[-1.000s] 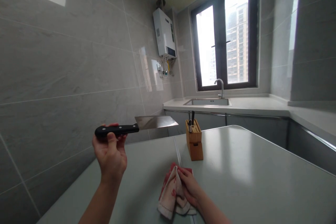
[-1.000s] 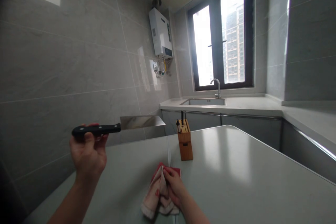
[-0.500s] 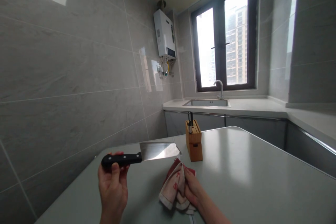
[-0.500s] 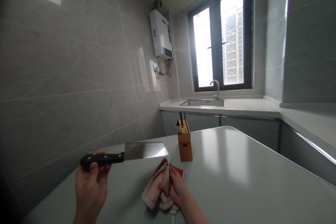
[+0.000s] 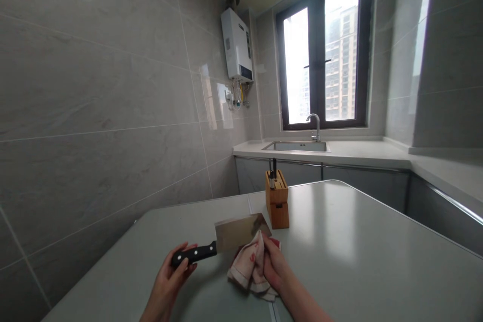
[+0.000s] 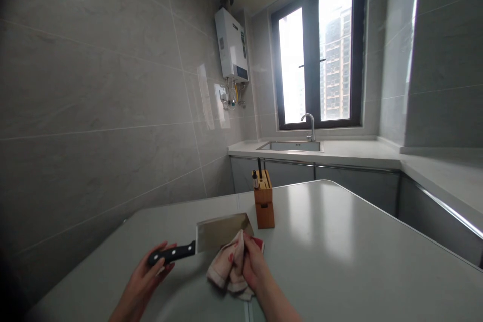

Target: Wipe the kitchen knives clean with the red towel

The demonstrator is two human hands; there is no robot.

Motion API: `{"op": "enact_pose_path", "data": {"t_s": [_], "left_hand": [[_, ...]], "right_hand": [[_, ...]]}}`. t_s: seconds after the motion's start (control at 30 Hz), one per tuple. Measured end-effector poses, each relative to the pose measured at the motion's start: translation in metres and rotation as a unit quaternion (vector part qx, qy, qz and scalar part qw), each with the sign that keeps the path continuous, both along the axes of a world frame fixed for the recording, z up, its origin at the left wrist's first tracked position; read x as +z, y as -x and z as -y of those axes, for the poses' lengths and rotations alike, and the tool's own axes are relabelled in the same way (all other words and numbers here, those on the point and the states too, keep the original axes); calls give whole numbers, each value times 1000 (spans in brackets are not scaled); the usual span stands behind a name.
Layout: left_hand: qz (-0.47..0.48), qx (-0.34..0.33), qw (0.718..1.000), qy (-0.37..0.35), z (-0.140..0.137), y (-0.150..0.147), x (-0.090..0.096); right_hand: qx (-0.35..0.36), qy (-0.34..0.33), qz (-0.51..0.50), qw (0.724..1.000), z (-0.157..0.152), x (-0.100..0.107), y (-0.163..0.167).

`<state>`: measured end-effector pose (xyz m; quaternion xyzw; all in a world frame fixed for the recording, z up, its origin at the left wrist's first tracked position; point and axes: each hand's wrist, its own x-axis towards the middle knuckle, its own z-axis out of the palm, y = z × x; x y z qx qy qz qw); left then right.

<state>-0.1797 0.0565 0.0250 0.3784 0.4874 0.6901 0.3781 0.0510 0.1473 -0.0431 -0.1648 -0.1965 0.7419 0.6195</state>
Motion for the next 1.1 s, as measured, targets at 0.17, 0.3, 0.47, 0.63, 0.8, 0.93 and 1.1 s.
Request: {"op": "enact_pose_path", "data": {"t_s": [0.17, 0.3, 0.47, 0.63, 0.8, 0.93, 1.1], "left_hand": [[-163, -52, 977, 128, -23, 14, -5], [-338, -189, 910, 146, -43, 14, -10], [-431, -155, 886, 77, -57, -4, -31], [-448, -92, 889, 10, -53, -8, -52], [-449, -61, 891, -4, -50, 3, -58], [-438, -48, 898, -20, -54, 8, -62], [-460, -64, 885, -29, -57, 6, -70]], "right_hand": [[2, 27, 2, 1000, 3, 8, -2], [-19, 56, -22, 998, 4, 16, -7], [-13, 91, -47, 995, 1, 17, -17], [19, 58, -48, 997, 0, 10, -16], [30, 21, -38, 999, 1, 4, -13], [60, -21, -43, 997, 3, 8, -17], [99, -28, -57, 993, 3, 12, -20]]}}
